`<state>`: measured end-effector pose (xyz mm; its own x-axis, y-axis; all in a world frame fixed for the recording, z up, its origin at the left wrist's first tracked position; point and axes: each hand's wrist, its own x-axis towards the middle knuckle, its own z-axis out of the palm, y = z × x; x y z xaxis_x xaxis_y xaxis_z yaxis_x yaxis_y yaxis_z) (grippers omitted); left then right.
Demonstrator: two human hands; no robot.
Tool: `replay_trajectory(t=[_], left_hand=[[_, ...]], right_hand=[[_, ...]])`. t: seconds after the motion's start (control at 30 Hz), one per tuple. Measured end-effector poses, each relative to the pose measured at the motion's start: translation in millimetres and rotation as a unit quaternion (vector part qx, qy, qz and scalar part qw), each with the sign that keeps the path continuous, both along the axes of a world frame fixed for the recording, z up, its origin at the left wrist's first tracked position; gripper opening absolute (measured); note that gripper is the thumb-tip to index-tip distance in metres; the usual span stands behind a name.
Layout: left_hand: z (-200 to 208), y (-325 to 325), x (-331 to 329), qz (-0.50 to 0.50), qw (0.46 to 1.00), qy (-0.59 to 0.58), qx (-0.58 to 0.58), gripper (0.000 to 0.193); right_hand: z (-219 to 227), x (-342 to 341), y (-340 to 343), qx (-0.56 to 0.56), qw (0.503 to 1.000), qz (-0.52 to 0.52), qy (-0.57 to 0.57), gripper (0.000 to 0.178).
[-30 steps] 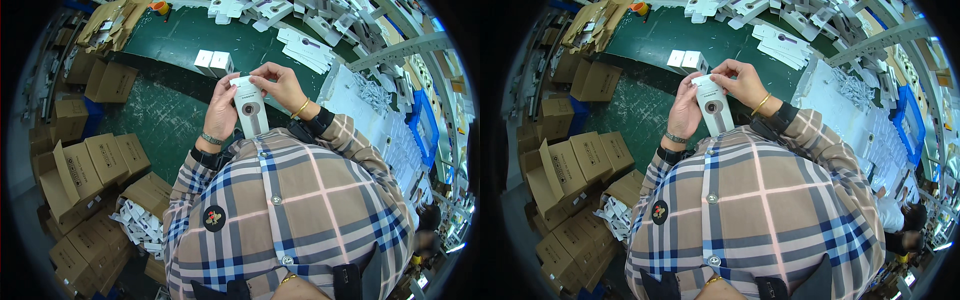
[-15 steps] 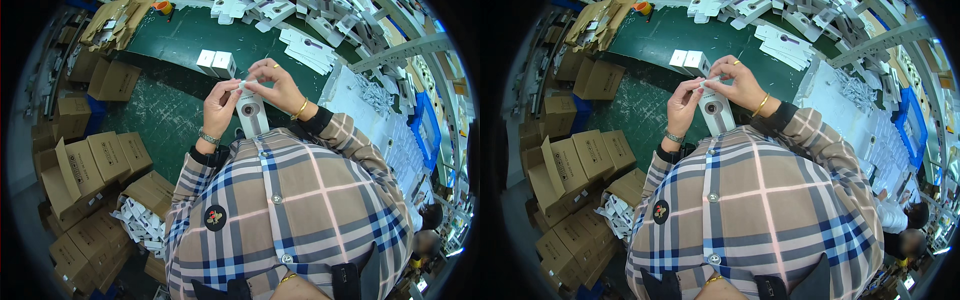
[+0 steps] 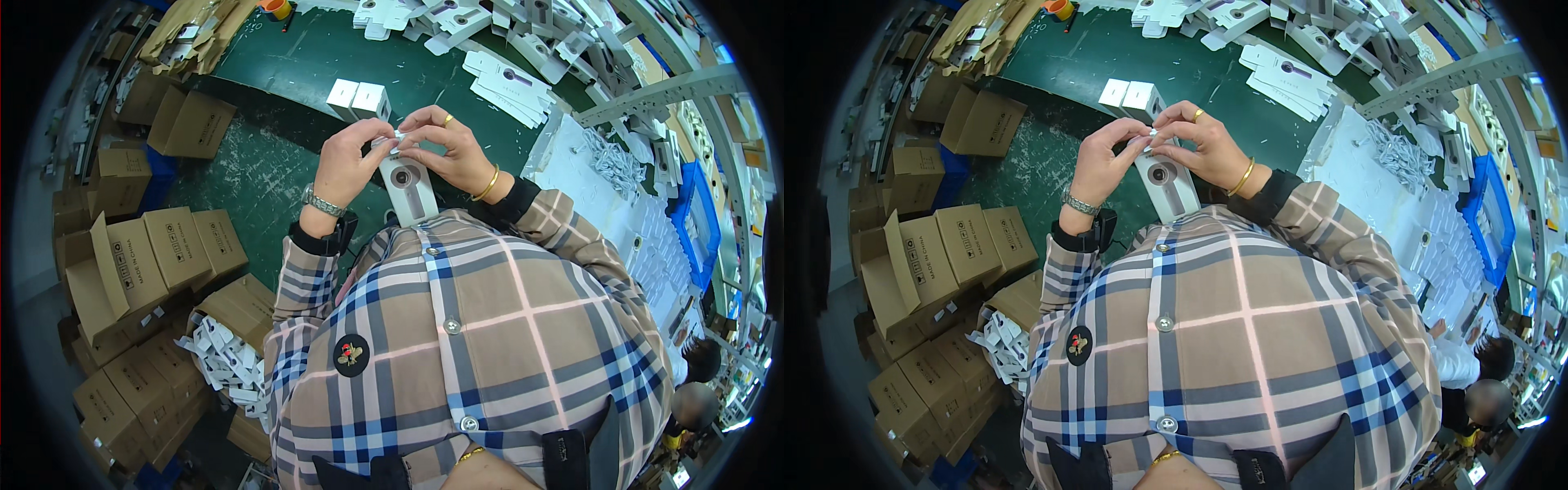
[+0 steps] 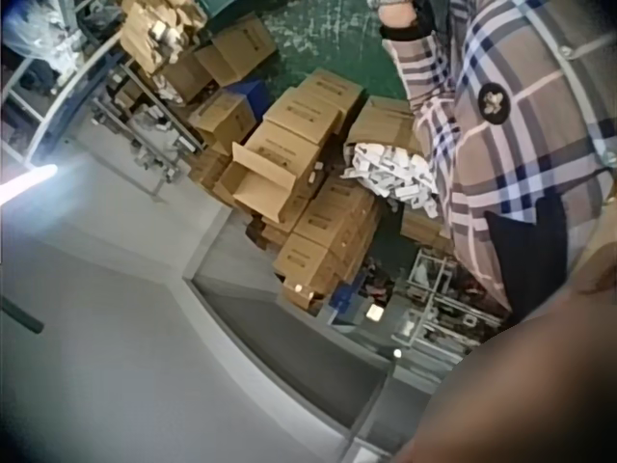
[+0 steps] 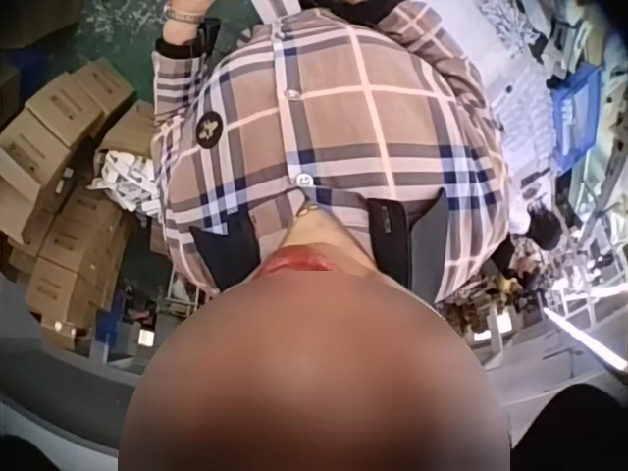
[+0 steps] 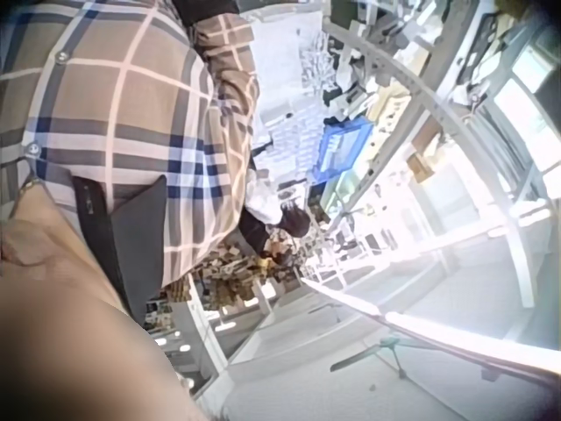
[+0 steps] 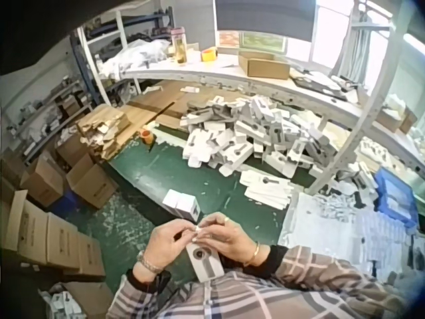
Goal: Packaging boxed items into larger cardboard boxes and inspecting components at a factory workstation.
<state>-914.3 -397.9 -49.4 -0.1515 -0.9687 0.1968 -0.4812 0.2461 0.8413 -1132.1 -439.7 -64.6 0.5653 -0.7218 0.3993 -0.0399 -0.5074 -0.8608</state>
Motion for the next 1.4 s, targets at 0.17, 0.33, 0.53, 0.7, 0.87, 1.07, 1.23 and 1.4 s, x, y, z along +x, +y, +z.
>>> replay_trajectory(t=[0.17, 0.33, 0.53, 0.7, 0.87, 1.07, 1.23, 1.4], left_hand=[[3.5, 0.6, -9.8, 0.002, 0.994, -0.096, -0.052, 0.016], [-20.1, 5.2, -11.4, 0.070, 0.970, 0.233, -0.015, 0.022], [-38.8, 14.6, 0.1, 0.069, 0.929, 0.321, 0.170, 0.033], [-38.9, 21.5, 8.7, -0.008, 0.927, 0.343, 0.151, 0.039], [-32.4, 29.2, 17.7, -0.021, 0.944, 0.311, 0.111, 0.041], [-34.0, 31.7, 28.5, -0.022, 0.949, 0.297, 0.106, 0.045], [-37.0, 37.1, 44.2, -0.018, 0.954, 0.286, 0.091, 0.045], [-37.7, 45.4, 61.8, -0.008, 0.959, 0.267, 0.092, 0.043]], right_hand=[[-0.6, 1.4, -0.6, 0.002, 1.000, -0.006, 0.003, 0.015], [2.5, 4.4, -0.6, 0.028, 0.999, -0.029, 0.027, 0.012], [-5.7, 20.9, -2.8, 0.140, 0.990, -0.009, -0.014, 0.010], [-9.6, 34.8, -5.0, 0.250, 0.967, 0.014, -0.036, 0.012], [-7.8, 52.1, 2.2, 0.336, 0.937, 0.005, -0.091, 0.013], [-8.8, 58.1, 3.0, 0.382, 0.921, 0.034, -0.069, 0.018], [-12.0, 65.6, 8.4, 0.331, 0.938, 0.063, -0.075, 0.011], [-14.8, 77.8, 21.4, 0.214, 0.974, 0.052, -0.061, 0.013]])
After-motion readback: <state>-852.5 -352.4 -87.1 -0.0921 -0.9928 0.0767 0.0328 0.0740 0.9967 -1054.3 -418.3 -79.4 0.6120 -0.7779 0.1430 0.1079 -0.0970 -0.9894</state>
